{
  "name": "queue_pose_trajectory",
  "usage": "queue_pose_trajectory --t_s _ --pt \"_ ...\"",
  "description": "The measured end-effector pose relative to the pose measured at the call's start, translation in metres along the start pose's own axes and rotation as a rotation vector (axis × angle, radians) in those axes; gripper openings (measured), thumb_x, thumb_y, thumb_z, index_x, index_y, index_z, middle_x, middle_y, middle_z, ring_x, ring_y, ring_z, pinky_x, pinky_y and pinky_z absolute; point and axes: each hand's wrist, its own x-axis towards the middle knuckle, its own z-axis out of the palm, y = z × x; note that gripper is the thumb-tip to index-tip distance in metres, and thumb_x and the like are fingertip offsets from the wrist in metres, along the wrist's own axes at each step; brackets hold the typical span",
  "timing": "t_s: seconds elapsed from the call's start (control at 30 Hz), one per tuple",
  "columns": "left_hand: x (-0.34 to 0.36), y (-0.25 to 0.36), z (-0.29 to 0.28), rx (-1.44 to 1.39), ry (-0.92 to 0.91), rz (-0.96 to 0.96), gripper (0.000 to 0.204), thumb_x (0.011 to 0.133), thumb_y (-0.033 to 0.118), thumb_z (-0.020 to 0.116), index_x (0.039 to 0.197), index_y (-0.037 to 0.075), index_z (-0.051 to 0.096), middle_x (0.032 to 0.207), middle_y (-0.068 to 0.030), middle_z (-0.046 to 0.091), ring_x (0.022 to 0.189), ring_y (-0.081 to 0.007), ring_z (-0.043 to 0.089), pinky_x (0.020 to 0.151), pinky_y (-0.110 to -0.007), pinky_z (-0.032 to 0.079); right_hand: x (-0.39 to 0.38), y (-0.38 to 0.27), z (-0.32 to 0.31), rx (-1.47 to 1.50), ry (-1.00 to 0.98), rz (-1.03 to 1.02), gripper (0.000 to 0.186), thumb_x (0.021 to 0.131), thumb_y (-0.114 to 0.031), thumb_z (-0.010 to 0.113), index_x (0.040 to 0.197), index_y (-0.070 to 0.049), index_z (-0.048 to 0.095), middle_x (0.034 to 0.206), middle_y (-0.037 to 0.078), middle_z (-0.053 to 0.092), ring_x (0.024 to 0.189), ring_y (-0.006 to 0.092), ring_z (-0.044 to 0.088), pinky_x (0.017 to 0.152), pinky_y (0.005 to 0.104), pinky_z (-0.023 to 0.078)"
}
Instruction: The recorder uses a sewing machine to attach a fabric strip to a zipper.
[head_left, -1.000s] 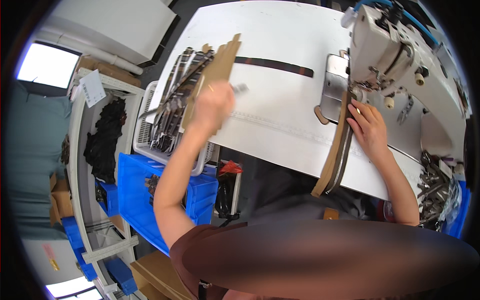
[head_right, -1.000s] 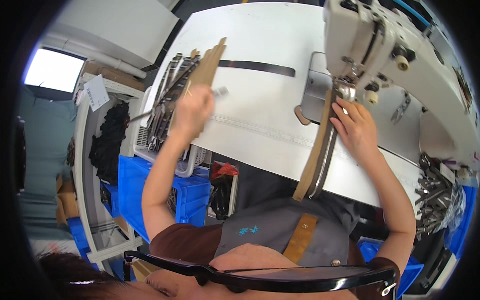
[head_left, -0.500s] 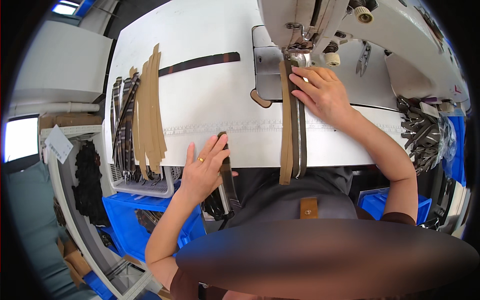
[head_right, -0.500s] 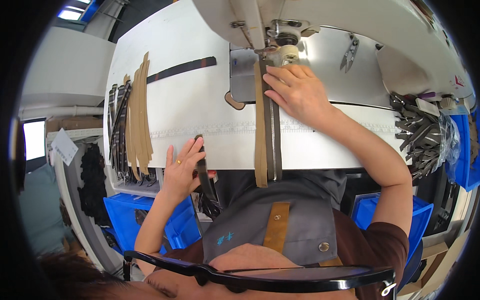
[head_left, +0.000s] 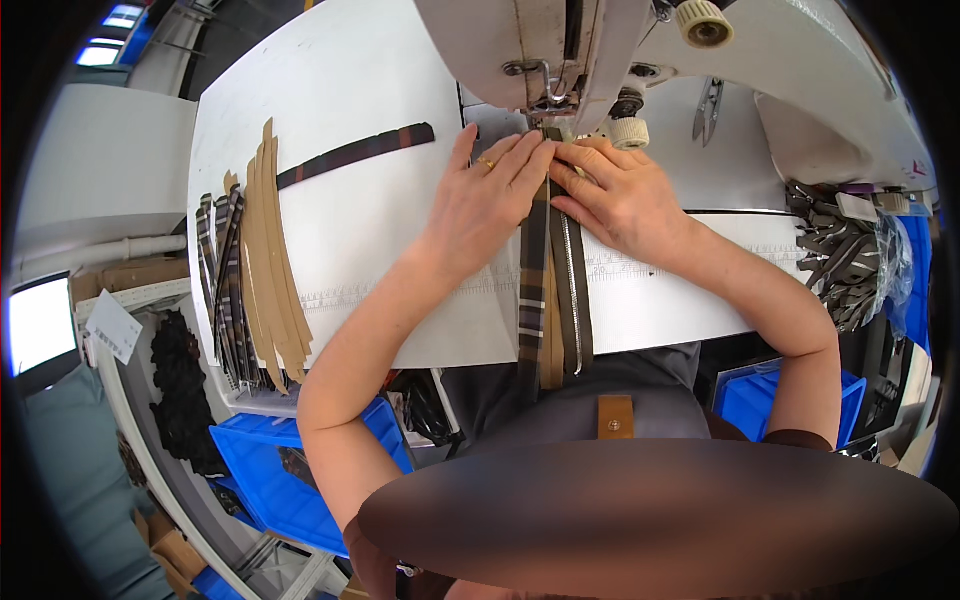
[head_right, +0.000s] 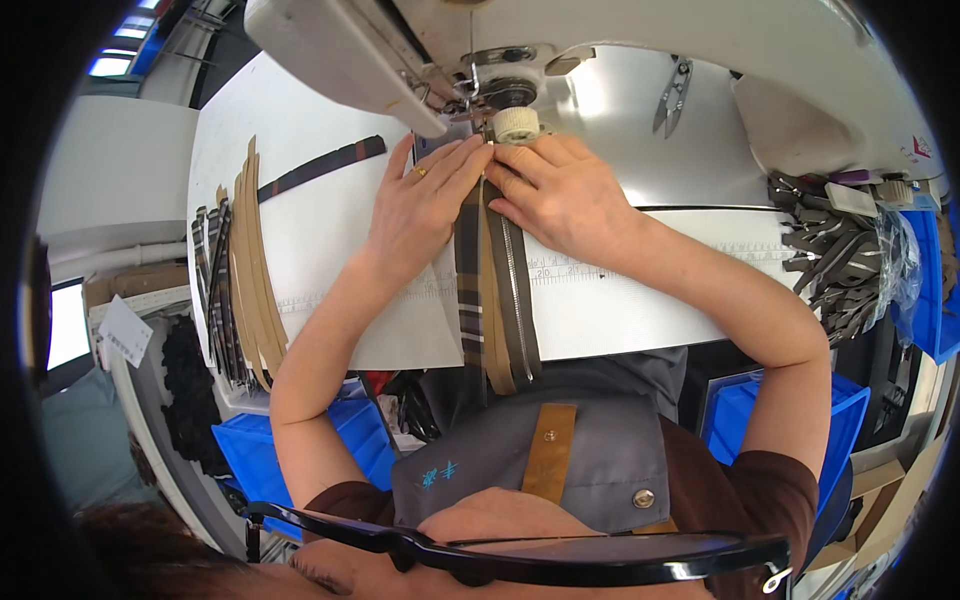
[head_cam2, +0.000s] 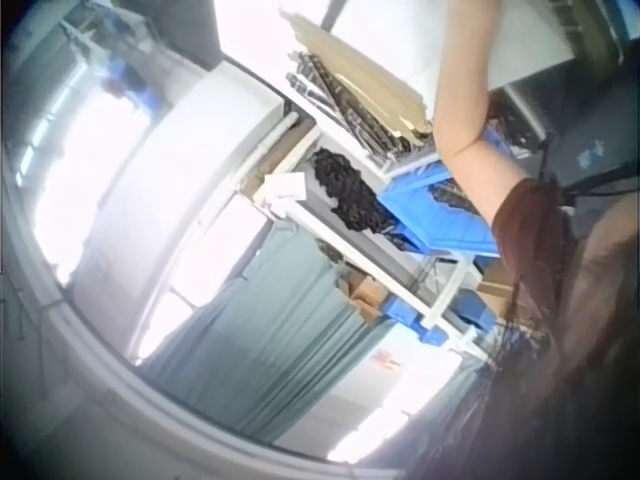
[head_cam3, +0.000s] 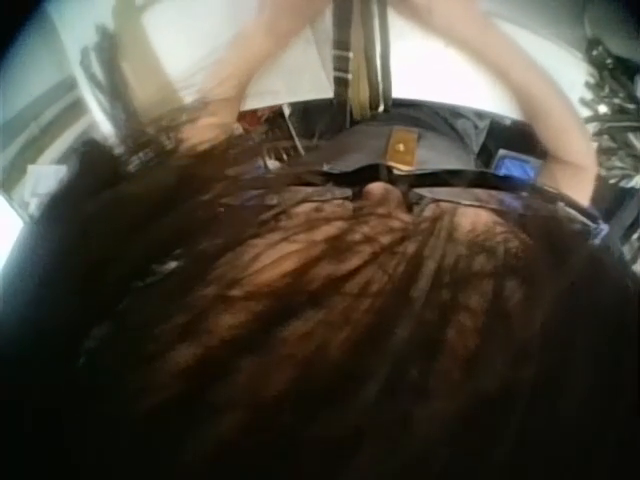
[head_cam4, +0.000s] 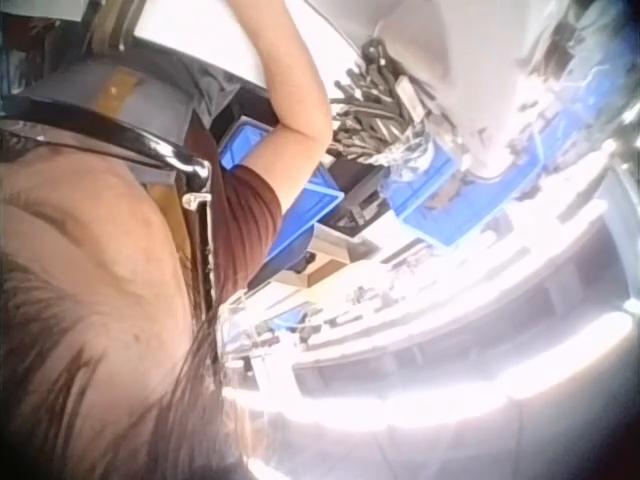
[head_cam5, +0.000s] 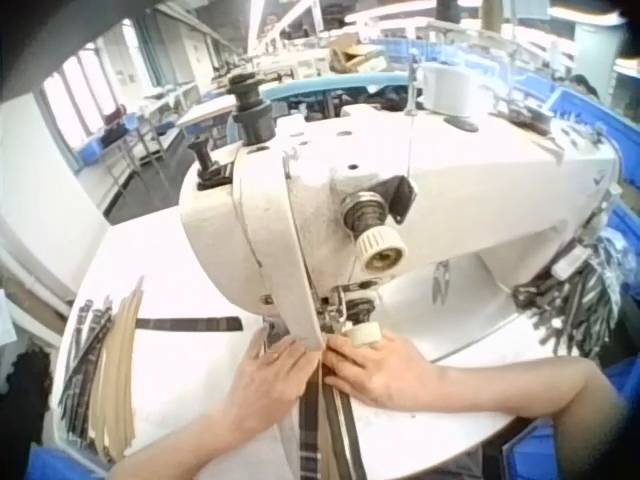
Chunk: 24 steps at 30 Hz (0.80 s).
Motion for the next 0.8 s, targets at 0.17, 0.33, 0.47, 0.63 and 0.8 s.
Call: queue_pose_trajectory --t_s 0.17,0.33,0.47,0.63,0.8 --pt "0.002 0.004 0.002 -0.143 -0.017 -0.131 0.041 0.078 0.005 0.061 0.119 0.004 0.06 0.123 -0.009 0.063 0.111 -0.0213 0.061 0.105 -0.057 0.032 0.001 0.0 -0.006 0.031 -0.061 0.022 0.039 0.073 -0.021 0.076 0.106 -0.001 0.065 0.104 0.007 0.064 0.091 0.0227 0.059 0.083 0.0353 0.047" --pt "-0.004 0.0 0.016 -0.125 0.07 -0.095 0.033 0.077 0.005 0.062 0.11 0.007 0.065 0.12 -0.0042 0.064 0.108 -0.0179 0.062 0.109 -0.059 0.024 -0.002 0.002 -0.003 0.067 -0.078 0.024 0.039 0.073 -0.02 0.076 0.104 0.0 0.063 0.102 0.007 0.063 0.092 0.0234 0.059 0.083 0.0359 0.047" --pt "-0.002 0.003 0.015 -0.052 0.101 -0.109 0.03 0.077 0.007 0.062 0.107 0.009 0.067 0.116 -0.0008 0.065 0.106 -0.0143 0.061 0.111 -0.062 0.016 -0.001 0.003 -0.005 0.082 -0.077 0.025 0.034 0.074 -0.016 0.074 0.103 0.0 0.063 0.101 0.008 0.063 0.091 0.0242 0.059 0.083 0.0366 0.047" --pt "-0.004 0.004 0.017 -0.018 0.137 -0.1 0.029 0.078 0.009 0.061 0.107 0.009 0.067 0.115 -0.0005 0.065 0.105 -0.0135 0.06 0.111 -0.063 0.014 0.002 0.002 -0.007 0.092 -0.072 0.028 0.031 0.075 -0.011 0.071 0.103 0.0 0.063 0.101 0.009 0.063 0.091 0.0245 0.059 0.082 0.0366 0.047" --pt "-0.006 0.005 0.017 0.024 0.14 -0.072 0.029 0.078 0.01 0.061 0.106 0.009 0.067 0.114 -0.0007 0.065 0.105 -0.0139 0.059 0.112 -0.063 0.011 0.002 0.002 -0.007 0.107 -0.068 0.031 0.033 0.075 -0.01 0.071 0.105 0.001 0.063 0.102 0.009 0.063 0.092 0.0245 0.059 0.082 0.0366 0.047"
